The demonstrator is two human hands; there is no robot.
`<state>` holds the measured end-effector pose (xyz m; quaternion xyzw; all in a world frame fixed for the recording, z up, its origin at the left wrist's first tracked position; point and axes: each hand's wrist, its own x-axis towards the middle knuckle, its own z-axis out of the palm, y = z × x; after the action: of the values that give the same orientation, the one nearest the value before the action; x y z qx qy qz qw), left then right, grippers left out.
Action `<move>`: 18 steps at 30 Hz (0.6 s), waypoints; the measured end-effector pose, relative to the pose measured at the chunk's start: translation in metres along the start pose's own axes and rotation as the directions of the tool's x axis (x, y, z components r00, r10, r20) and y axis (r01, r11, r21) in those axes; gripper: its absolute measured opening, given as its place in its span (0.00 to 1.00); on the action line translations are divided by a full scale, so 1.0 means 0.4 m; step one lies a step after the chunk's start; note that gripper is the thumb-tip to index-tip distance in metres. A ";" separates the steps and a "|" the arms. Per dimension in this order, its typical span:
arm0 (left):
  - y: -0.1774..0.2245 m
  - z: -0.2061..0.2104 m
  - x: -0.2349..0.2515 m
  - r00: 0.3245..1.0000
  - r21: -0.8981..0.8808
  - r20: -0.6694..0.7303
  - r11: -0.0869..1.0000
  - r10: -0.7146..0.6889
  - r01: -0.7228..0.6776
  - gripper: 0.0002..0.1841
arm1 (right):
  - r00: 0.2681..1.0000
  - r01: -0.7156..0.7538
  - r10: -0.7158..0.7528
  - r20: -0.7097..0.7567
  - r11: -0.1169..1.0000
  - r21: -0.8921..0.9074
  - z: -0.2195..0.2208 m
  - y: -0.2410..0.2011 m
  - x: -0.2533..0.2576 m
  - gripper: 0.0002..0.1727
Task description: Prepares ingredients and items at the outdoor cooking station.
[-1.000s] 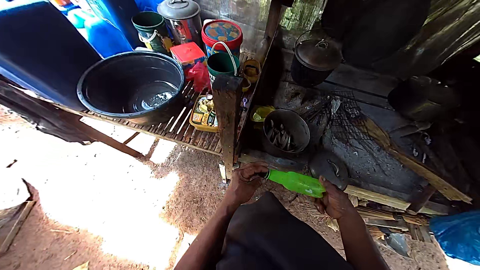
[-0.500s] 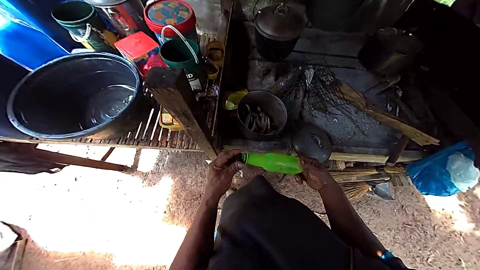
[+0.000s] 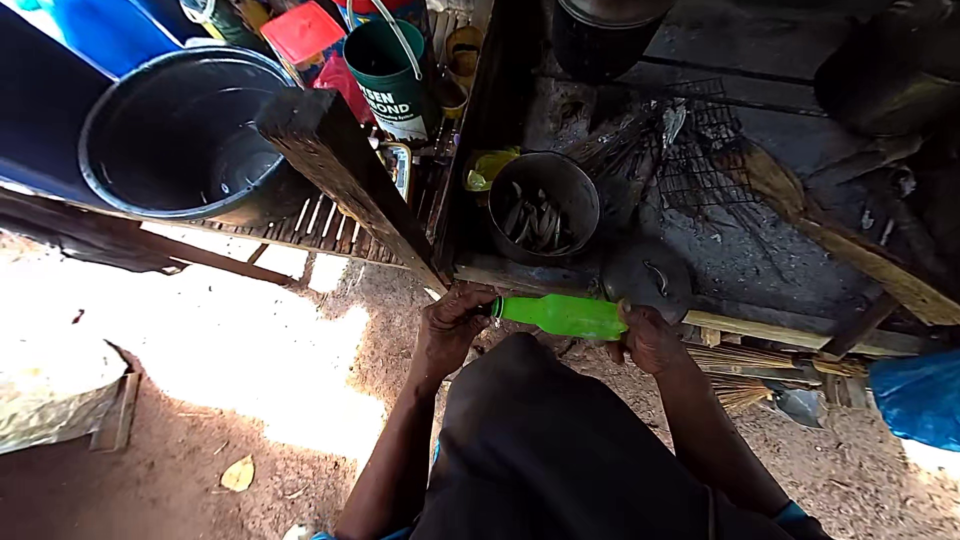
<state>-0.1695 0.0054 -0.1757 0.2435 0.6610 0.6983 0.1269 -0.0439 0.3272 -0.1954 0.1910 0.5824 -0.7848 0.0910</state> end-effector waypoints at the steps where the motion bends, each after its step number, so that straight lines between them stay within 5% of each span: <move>1: 0.004 0.006 -0.004 1.000 0.014 -0.017 1.000 -0.009 0.009 0.15 | 0.998 -0.056 0.056 -0.003 0.998 0.003 0.000 -0.004 0.002 0.28; 8: -0.014 0.018 -0.074 0.988 -0.053 -0.149 0.998 0.033 -0.042 0.09 | 0.976 -0.213 0.212 0.049 0.977 0.022 0.041 0.002 0.014 0.26; 10: -0.026 -0.009 -0.078 0.992 -0.139 -0.119 0.989 0.030 -0.047 0.15 | 0.979 -0.197 0.196 0.052 0.980 0.021 0.062 0.007 0.007 0.25; 14: -0.058 -0.110 -0.079 0.995 -0.350 -0.090 0.937 -0.046 0.012 0.21 | 0.989 -0.124 0.119 0.090 0.991 0.053 0.142 0.058 0.003 0.24; 18: -0.082 -0.271 -0.100 0.986 -0.311 -0.054 0.941 -0.158 0.133 0.18 | 0.996 -0.082 0.079 0.045 0.994 0.067 0.303 0.131 -0.003 0.18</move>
<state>-0.1955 -0.1050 -0.2155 0.1438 0.5656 0.7899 0.1884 -0.0471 0.1960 -0.2108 0.2005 0.5449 -0.8040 0.1282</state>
